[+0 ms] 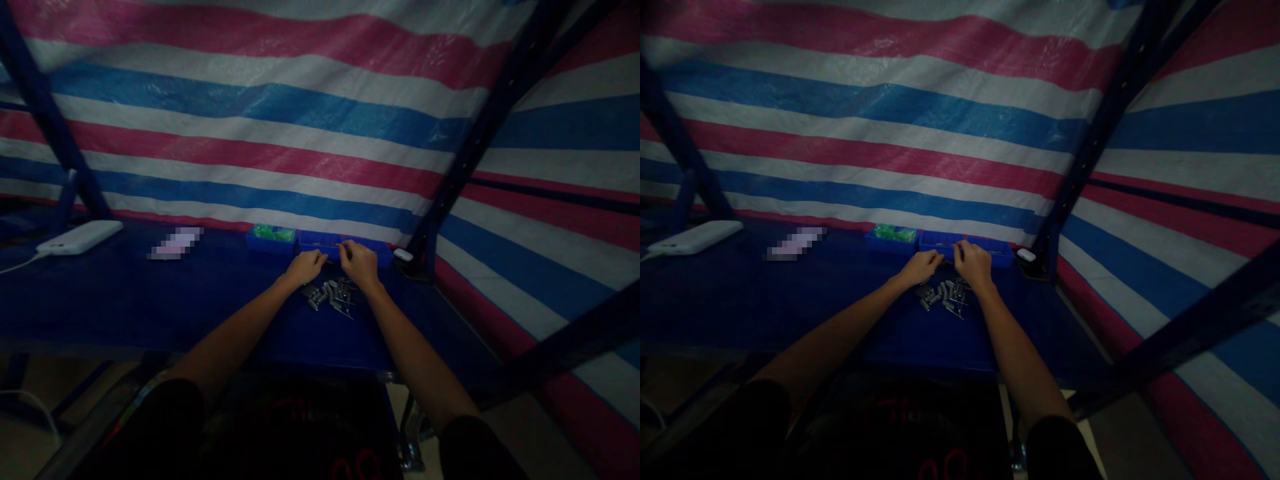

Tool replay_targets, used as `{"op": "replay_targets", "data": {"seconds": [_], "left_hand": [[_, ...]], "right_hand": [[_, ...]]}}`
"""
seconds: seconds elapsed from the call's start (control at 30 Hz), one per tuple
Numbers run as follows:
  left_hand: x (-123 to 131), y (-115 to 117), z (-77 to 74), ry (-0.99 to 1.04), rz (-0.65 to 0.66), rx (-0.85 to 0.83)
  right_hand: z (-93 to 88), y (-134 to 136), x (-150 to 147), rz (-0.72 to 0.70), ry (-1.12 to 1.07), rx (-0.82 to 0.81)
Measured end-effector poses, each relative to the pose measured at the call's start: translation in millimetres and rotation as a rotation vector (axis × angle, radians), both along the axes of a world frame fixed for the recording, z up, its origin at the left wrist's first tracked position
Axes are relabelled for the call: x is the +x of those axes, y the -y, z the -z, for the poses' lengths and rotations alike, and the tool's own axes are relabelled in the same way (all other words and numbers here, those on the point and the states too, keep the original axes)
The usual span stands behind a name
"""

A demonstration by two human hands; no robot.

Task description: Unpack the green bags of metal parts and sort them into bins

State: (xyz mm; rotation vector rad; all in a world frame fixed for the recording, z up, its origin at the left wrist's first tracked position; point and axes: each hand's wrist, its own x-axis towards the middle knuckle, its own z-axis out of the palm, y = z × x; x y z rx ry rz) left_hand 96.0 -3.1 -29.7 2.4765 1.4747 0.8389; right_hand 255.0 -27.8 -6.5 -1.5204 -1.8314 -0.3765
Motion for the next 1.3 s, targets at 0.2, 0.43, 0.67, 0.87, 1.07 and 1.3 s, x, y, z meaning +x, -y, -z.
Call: {"op": "replay_targets", "data": {"seconds": [0.2,0.43,0.67,0.87,1.07,1.3], "left_hand": [[14.0,14.9,-0.6,-0.166,0.102,-0.095],[42.3,-7.4,-31.3,-0.386,0.066,-0.349],[42.8,-10.4,-35.6,-0.444,0.049,-0.342],[-3.3,3.3,-26.8,-0.392,-0.005,-0.262],[-30.1,5.4,-14.2,-0.190,0.113,-0.202],[-16.0,0.3,-1.0,0.068,0.173,-0.011]], "right_hand": [[9.6,-15.9,38.6,0.388,-0.158,-0.161],[30.6,-24.0,27.1,0.070,-0.145,-0.310],[31.6,-23.4,13.3,-0.168,-0.217,-0.433],[28.0,-17.2,1.1,-0.477,-0.448,-0.492],[26.6,-10.8,-7.1,-0.549,-0.316,-0.456],[21.4,-8.8,-7.5,-0.503,-0.251,-0.344]]}}
